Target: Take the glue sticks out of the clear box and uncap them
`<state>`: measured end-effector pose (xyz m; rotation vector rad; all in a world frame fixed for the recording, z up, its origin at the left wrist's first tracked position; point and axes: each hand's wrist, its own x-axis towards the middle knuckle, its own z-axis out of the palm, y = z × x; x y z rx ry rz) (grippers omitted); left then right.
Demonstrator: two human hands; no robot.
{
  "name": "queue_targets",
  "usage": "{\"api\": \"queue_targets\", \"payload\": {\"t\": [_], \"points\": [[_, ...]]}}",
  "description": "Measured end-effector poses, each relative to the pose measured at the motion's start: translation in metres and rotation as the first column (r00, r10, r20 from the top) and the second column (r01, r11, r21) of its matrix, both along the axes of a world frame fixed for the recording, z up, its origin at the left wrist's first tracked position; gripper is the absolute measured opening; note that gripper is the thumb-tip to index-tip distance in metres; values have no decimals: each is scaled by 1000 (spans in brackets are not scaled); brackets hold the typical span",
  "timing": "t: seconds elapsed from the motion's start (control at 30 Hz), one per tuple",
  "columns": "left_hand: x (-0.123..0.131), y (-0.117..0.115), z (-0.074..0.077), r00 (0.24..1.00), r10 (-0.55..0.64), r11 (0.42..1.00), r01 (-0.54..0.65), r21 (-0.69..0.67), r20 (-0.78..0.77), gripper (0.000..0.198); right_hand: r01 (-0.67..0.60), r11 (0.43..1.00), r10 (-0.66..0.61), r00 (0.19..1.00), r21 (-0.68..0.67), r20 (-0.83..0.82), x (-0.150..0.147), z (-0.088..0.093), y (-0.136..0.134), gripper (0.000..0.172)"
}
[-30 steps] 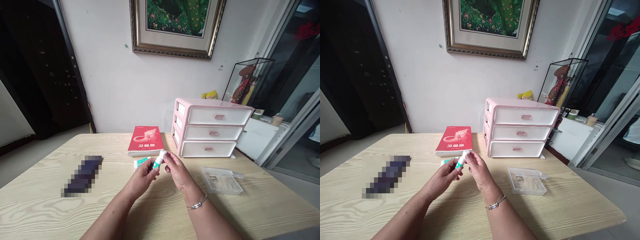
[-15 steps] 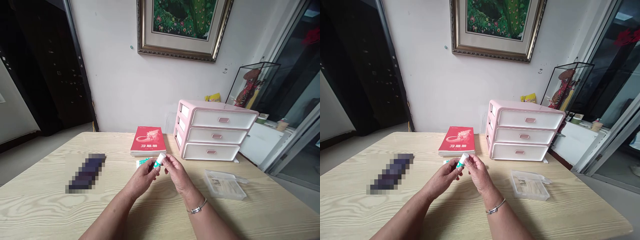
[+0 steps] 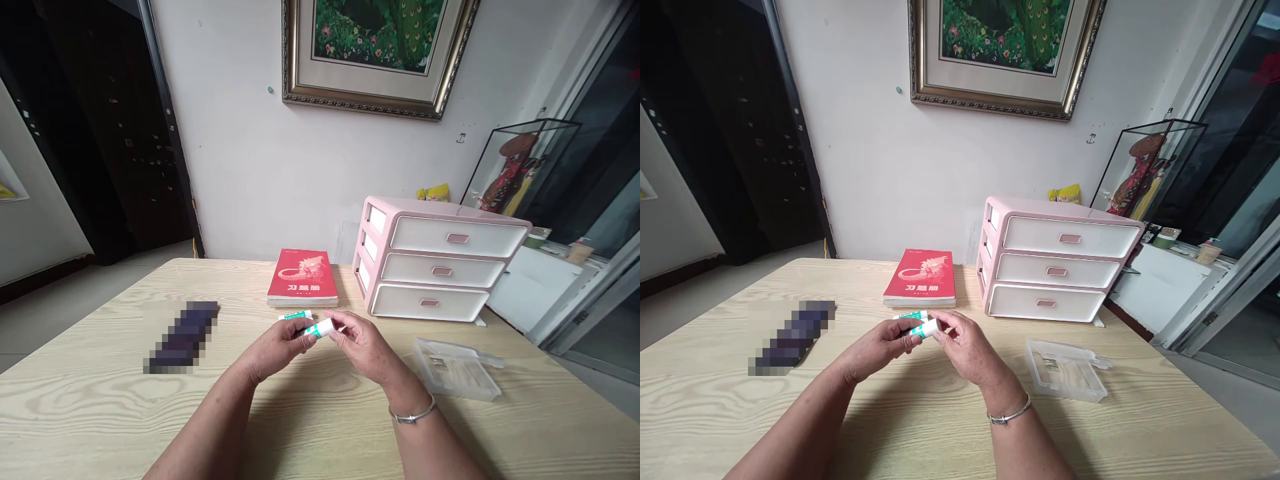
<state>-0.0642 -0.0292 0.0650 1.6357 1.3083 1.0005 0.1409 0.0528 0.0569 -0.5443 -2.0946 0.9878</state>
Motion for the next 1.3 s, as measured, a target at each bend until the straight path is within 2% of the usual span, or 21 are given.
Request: {"api": "queue_targets", "payload": {"t": [0.17, 0.37, 0.47, 0.6, 0.67, 0.73, 0.8, 0.87, 0.93, 1.0, 1.07, 1.17, 1.23, 1.3], "points": [[-5, -2, 2, 999, -29, 1000, 29, -3, -42, 37, -3, 999, 3, 1000, -36, 8, -5, -6, 0, 31], [0, -2, 1, 991, 14, 999, -9, 36, -136, 34, 25, 995, -23, 1000, -98, 20, -8, -6, 0, 24], [0, -3, 1, 998, -25, 999, 23, -23, -64, 38, -4, 997, 6, 1000, -77, 15, -8, -3, -4, 24], [-1, -6, 3, 979, -157, 977, 173, -127, 127, 45, -39, 998, 37, 998, 53, 43, -9, 2, -15, 25], [1, -5, 2, 979, -166, 979, 178, -104, 114, 45, -6, 996, 1, 999, 94, 54, -12, 1, -19, 25], [5, -3, -1, 994, -112, 994, 112, -15, 2, 40, 83, 992, -88, 994, 96, 58, -16, -2, -18, 26], [12, -1, -6, 987, 14, 994, 4, 109, -159, 31, 208, 977, -210, 975, 38, 67, -21, -9, -14, 30], [19, 1, -11, 939, 159, 974, -99, 203, -306, 24, 309, 949, -301, 948, -69, 102, -26, -15, -8, 35], [21, 3, -14, 904, 216, 965, -139, 223, -368, 23, 340, 931, -323, 937, -132, 135, -27, -19, -4, 38], [18, 3, -15, 940, 125, 986, -82, 145, -318, 25, 314, 946, -302, 943, -75, 140, -25, -17, -5, 38], [11, 2, -14, 986, -33, 999, 36, 14, -162, 31, 263, 963, -269, 953, 63, 141, -21, -11, -9, 35], [6, 0, -11, 983, -179, 979, 182, -95, 43, 39, 196, 951, -240, 956, 240, 168, -18, -3, -17, 31], [10, -1, -11, 987, -158, 987, 157, -41, -7, 38, 247, 931, -298, 940, 268, 169, -20, -2, -18, 31], [18, -1, -13, 982, -42, 995, 57, 76, -186, 32, 349, 914, -384, 909, 205, 162, -23, -6, -15, 30]]}}
